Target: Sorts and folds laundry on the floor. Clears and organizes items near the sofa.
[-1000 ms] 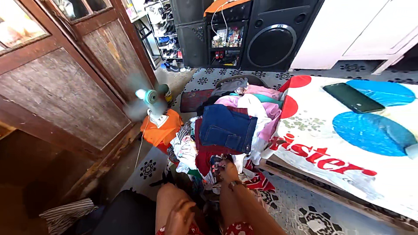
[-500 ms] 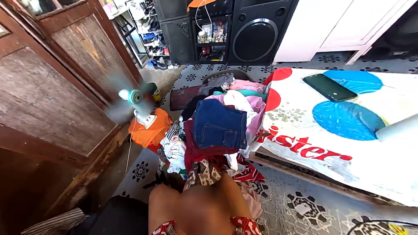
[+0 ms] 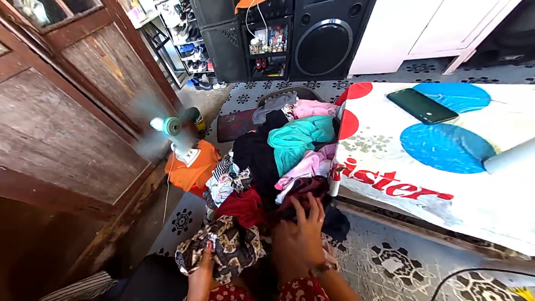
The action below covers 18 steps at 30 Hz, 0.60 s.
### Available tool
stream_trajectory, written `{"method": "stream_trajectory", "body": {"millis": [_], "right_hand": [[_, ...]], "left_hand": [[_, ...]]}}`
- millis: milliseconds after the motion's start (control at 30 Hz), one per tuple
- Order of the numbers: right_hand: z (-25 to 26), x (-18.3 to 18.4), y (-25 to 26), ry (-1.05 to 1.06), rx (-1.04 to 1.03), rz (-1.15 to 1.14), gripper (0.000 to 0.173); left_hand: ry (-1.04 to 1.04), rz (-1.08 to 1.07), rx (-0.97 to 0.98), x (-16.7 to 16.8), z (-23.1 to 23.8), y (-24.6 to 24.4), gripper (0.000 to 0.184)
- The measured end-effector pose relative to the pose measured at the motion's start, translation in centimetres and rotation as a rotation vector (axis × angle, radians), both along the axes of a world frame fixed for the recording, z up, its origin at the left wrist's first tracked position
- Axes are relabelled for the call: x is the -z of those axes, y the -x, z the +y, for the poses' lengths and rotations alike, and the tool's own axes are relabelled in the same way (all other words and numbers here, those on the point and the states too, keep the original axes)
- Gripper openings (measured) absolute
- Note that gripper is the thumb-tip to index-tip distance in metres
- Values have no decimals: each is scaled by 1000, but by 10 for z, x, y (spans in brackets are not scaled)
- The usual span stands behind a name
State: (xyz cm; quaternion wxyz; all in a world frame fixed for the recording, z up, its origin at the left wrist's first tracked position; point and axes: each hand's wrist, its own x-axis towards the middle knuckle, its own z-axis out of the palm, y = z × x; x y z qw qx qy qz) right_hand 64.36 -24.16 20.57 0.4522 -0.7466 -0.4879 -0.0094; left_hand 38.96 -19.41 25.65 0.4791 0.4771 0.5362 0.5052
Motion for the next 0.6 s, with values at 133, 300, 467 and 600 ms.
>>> {"method": "stream_trajectory", "body": {"millis": [133,300,467,600], "right_hand": [[10,31,-43,434,-11,137,65],[16,76,-63,955,-63,315,49],[10,69,-42,1009,12,410,51],[-3,44,-3,556,-167,119,52]], "left_hand": [[5,77,-4,8,-4,1,38],[88,286,210,33,-14,8,60],[156,118,171,18,-33,-5,53],[207,36,153,18,-32,2,50]]}}
